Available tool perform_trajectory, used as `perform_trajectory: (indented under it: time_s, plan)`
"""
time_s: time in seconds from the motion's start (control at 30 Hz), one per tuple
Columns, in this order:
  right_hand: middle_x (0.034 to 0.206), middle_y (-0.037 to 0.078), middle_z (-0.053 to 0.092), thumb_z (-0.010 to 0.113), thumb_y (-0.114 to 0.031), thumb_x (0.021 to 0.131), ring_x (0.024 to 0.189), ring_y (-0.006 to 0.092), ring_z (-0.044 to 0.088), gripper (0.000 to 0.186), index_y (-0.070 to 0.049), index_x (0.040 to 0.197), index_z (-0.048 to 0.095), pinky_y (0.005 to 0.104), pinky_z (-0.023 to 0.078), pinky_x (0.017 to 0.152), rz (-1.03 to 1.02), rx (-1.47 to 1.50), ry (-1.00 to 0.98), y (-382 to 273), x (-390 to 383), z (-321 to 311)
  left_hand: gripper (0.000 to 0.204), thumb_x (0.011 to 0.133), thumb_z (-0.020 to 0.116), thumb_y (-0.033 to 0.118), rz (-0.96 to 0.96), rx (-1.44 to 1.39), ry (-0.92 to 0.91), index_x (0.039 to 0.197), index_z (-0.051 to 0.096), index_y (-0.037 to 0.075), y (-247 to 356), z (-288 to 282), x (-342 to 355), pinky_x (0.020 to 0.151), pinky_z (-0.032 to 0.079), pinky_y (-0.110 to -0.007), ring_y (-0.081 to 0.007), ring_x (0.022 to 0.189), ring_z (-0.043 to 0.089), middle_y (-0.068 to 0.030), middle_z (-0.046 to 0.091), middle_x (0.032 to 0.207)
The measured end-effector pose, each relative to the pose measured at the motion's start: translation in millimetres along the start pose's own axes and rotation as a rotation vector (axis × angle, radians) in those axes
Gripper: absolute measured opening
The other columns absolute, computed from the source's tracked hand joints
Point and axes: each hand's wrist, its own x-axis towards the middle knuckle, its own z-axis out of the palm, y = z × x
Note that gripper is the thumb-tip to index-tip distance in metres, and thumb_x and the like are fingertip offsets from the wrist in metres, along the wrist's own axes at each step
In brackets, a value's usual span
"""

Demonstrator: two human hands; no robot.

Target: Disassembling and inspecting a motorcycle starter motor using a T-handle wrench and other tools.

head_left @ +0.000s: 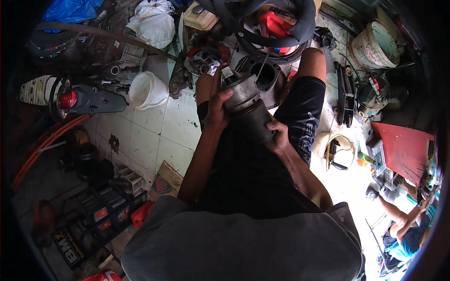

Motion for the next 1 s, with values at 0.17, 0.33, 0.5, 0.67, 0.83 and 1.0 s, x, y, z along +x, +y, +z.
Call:
perform_trajectory:
  time_s: [0.17, 0.33, 0.5, 0.67, 0.83, 1.0]
  plan:
    - [0.118, 0.016, 0.051, 0.053, -0.019, 0.066, 0.105, 0.0280, 0.052, 0.069, -0.001, 0.130, 0.034, 0.0382, 0.040, 0.093, 0.099, 0.088, 0.049, 3, -1, -12, 0.072, 0.073, 0.054, 0.025, -0.028, -0.099, 0.027, 0.137, 0.024, 0.008, -4, 3, -5, 0.095, 0.039, -0.037, -0.0259, 0.111, 0.048, -0.0142, 0.045, 0.122]
    - [0.114, 0.017, 0.053, 0.053, -0.030, 0.071, 0.101, 0.0306, 0.054, 0.063, -0.001, 0.125, 0.039, 0.0502, 0.045, 0.083, 0.195, 0.162, 0.006, -1, -2, -8, 0.061, 0.076, 0.048, 0.030, -0.129, -0.157, 0.031, 0.130, 0.032, 0.006, -2, 10, -11, 0.095, 0.039, -0.042, -0.0271, 0.114, 0.045, -0.0133, 0.042, 0.125]
    - [0.116, 0.021, 0.052, 0.050, -0.035, 0.071, 0.102, 0.0361, 0.054, 0.067, 0.003, 0.125, 0.038, 0.0537, 0.044, 0.082, 0.176, 0.139, -0.001, 1, 1, -5, 0.061, 0.079, 0.048, 0.029, -0.086, -0.195, 0.089, 0.133, 0.027, 0.010, -14, 3, -8, 0.092, 0.042, -0.041, -0.0267, 0.109, 0.048, -0.0131, 0.045, 0.121]
    - [0.118, 0.020, 0.051, 0.050, -0.029, 0.072, 0.103, 0.0344, 0.053, 0.065, 0.001, 0.127, 0.036, 0.0502, 0.045, 0.084, 0.154, 0.113, 0.065, 4, 0, -5, 0.065, 0.080, 0.049, 0.026, -0.191, -0.228, 0.047, 0.137, 0.020, 0.012, -35, -20, -4, 0.089, 0.043, -0.037, -0.0245, 0.106, 0.050, -0.0126, 0.047, 0.117]
    - [0.114, 0.013, 0.052, 0.053, -0.014, 0.071, 0.100, 0.0241, 0.054, 0.066, -0.004, 0.133, 0.032, 0.0352, 0.046, 0.085, -0.044, -0.065, 0.102, 6, 0, -5, 0.068, 0.079, 0.051, 0.026, -0.101, -0.050, 0.076, 0.138, 0.019, 0.012, -36, -18, -5, 0.088, 0.043, -0.035, -0.0237, 0.105, 0.051, -0.0122, 0.046, 0.120]
    - [0.114, 0.014, 0.052, 0.053, -0.018, 0.071, 0.098, 0.0245, 0.055, 0.064, -0.004, 0.131, 0.034, 0.0367, 0.046, 0.083, 0.071, -0.004, 0.102, 1, -3, -4, 0.065, 0.079, 0.049, 0.036, -0.241, -0.186, 0.093, 0.134, 0.027, 0.008, -43, -26, -15, 0.091, 0.041, -0.037, -0.0255, 0.108, 0.050, -0.0132, 0.047, 0.122]
